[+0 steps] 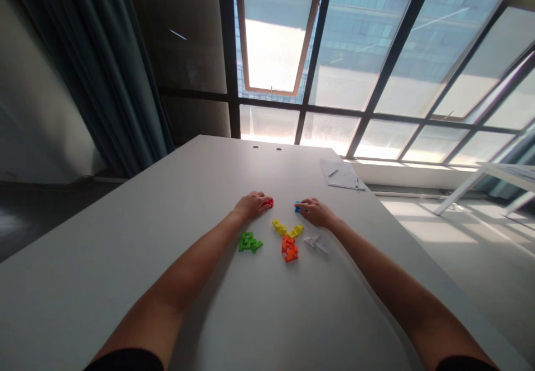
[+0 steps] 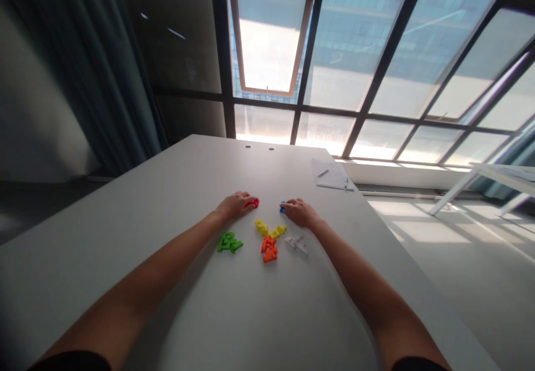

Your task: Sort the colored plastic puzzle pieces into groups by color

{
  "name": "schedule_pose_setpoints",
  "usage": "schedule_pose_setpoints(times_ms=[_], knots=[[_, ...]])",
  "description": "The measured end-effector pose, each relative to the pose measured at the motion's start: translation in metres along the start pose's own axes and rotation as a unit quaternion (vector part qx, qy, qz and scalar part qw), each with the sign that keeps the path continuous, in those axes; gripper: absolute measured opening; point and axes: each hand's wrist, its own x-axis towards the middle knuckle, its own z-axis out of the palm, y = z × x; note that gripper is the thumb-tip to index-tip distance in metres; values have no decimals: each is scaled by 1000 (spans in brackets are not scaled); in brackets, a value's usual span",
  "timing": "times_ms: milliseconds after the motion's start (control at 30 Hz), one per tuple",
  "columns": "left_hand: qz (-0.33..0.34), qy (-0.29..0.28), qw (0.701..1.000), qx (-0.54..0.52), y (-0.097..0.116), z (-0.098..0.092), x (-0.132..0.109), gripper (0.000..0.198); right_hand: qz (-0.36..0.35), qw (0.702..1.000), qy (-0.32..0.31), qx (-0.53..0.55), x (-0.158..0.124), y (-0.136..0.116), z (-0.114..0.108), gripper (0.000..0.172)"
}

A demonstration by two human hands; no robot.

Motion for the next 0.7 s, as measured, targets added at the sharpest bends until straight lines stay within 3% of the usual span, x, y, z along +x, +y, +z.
schedule_pose_setpoints(times_ms=[200,300,400,467,533,600,700], knots=[[-13,4,1000,12,2,-8,9,35,77,996,19,-44,10,22,-8,35],[-33,29,999,15,5,-16,5,39,85,994,49,-49,12,15,-21,38],[-46,58,997,7,16,-23,-12,43,37,998,46,28,0,-7,-31,33],[-12,25,999,-28,27,-25,-27,40,-23,994,-19,109,-14,-26,-34,33],[60,-48,995,-61,38,-24,-39,47,-63,986,-69,139,-27,-44,-33,40],[97,-86,989,-76,48,-21,-44,50,-81,982,-88,144,-33,-57,-30,38],[81,-80,990,-79,57,-15,-34,36,-72,986,-74,135,-23,-61,-22,31]])
